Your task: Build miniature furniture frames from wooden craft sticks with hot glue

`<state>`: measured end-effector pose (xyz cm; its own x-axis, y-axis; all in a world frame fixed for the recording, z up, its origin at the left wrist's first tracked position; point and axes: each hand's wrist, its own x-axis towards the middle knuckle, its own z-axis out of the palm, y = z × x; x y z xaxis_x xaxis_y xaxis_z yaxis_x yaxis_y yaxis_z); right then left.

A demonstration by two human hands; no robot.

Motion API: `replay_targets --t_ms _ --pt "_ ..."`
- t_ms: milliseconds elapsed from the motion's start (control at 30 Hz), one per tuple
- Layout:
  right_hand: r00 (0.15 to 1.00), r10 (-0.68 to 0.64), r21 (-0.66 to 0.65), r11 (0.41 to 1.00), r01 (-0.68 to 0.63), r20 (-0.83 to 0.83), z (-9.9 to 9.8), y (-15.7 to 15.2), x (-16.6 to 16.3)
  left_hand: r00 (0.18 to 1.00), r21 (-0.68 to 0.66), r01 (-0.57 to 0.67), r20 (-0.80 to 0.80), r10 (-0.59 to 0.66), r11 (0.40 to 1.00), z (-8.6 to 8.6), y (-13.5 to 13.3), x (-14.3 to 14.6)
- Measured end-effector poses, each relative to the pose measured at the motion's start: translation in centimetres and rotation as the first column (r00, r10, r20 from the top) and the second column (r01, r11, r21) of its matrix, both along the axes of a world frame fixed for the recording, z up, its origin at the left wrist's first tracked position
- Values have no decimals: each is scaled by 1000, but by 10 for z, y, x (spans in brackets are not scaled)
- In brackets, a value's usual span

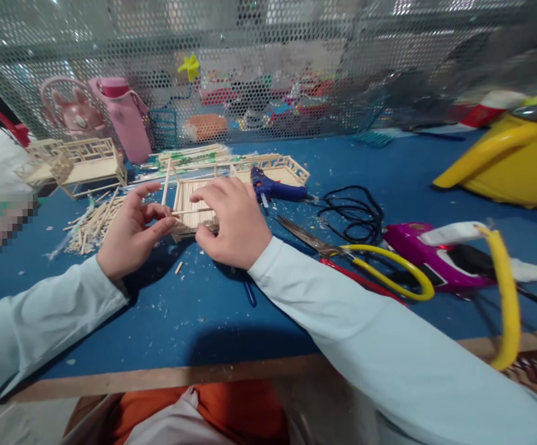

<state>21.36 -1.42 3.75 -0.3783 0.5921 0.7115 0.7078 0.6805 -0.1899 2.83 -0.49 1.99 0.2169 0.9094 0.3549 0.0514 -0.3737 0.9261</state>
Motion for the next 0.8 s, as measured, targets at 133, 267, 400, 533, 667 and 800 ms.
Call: replay_targets --t_ms 133,267,400,533,667,800 --pt "988 -30 -133 990 51 151 12 6 -7 999 -6 44 11 -44 999 1 0 -2" --pt "958 78 -386 922 36 275 31 13 -15 1000 -19 22 20 -22 1000 0 -1 -1" --pt "986 89 -524 852 -1 142 35 19 -20 1000 -11 -16 14 16 1000 -2 -2 0" --pt "993 91 -599 800 -24 82 31 22 -19 999 -2 -19 45 19 1000 -6 1 -1" --pt "992 127 -621 780 -84 26 26 25 -17 995 -28 -2 95 5 1000 -10 3 -3" --pt "986 160 -648 746 -156 -53 22 28 -16 991 -75 25 134 -14 997 -10 3 -3"
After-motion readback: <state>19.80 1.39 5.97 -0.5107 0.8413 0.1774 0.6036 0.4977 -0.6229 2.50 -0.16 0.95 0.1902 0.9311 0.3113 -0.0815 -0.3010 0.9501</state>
